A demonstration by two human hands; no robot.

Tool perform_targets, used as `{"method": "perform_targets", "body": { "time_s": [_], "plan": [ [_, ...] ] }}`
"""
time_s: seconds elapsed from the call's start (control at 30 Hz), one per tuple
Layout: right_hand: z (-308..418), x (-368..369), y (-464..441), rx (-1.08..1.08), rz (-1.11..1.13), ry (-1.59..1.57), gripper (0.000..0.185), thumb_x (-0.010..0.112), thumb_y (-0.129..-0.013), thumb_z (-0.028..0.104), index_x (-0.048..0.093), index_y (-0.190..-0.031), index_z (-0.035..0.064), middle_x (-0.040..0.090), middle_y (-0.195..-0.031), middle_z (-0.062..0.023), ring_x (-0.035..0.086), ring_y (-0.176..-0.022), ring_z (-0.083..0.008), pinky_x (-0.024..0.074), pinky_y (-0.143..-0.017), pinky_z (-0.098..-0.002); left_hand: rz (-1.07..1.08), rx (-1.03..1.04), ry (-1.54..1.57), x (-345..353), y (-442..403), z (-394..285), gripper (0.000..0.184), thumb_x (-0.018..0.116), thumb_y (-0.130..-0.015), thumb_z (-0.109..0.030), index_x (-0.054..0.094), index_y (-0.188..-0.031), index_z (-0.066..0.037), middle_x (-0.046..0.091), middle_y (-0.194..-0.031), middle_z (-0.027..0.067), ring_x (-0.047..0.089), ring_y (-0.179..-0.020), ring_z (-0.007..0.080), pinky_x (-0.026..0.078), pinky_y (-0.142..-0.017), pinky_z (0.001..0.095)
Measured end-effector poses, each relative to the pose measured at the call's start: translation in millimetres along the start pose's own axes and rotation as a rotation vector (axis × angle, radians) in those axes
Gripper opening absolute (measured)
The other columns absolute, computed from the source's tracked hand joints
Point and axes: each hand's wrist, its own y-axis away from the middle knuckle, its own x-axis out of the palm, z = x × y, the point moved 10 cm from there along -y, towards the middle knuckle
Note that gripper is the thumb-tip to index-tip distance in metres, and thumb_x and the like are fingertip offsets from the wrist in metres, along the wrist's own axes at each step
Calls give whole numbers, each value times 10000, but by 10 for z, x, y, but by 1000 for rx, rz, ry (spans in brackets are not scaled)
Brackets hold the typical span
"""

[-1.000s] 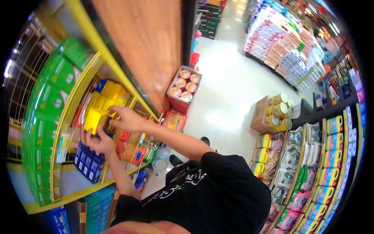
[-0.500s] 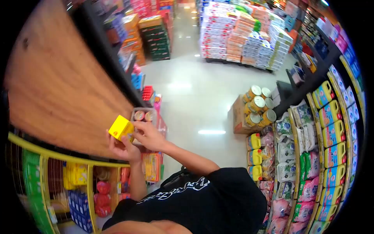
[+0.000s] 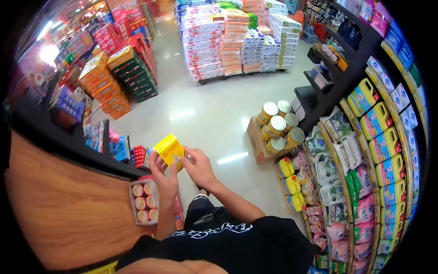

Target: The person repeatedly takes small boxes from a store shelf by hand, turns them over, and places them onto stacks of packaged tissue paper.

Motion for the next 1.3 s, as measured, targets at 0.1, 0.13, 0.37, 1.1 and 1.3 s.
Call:
{"method": "perform_targets", "body": {
  "time_s": [0.1, 0.13, 0.37, 1.1, 1.3],
  "plan": [
    [-204, 59, -605, 32, 59, 139, 449, 677, -920, 181, 604, -1341, 44, 569, -974, -93, 582, -748, -139, 508, -707, -260, 29, -121, -9, 170, -449, 474, 661, 661, -900, -51, 334, -1474, -12, 466, -1357, 182, 571, -1168, 296, 519, -939, 382],
    [-246, 78, -825, 39, 78, 188, 455, 682, -917, 198, 607, -1339, 45, 568, -967, -97, 579, -737, -141, 507, -697, -260, 58, -160, 55, 256, -633, 715, 654, 662, -898, -51, 343, -1468, -16, 468, -1353, 177, 573, -1165, 294, 524, -931, 381],
    [-568, -64, -2480, 216, 186, 53, 462, 641, -929, 195, 567, -1352, 24, 653, -1043, -160, 678, -815, -198, 556, -757, -310, 311, -322, 218, 873, -2292, 1495, 631, 693, -853, -11, 404, -1410, -73, 461, -1319, 157, 588, -1152, 317, 587, -864, 401],
    [-1820, -2338, -6604, 231, -211, -402, 281, 542, -1037, 299, 507, -1126, 34, 617, -906, -49, 610, -731, -107, 506, -623, -247, 570, -295, 281, 4567, -5973, 2274, 643, 713, -859, -35, 389, -1413, -58, 439, -1285, 166, 605, -1099, 299, 621, -802, 382],
    [-1916, -2922, -7841, 245, -7, -259, 309, 537, -1036, 302, 535, -1134, 9, 638, -929, -70, 625, -764, -119, 516, -646, -259, 591, -317, 308, 5459, -6914, 2573, 617, 709, -864, -29, 406, -1401, -51, 426, -1262, 155, 593, -1108, 299, 614, -829, 397]
  ]
}}
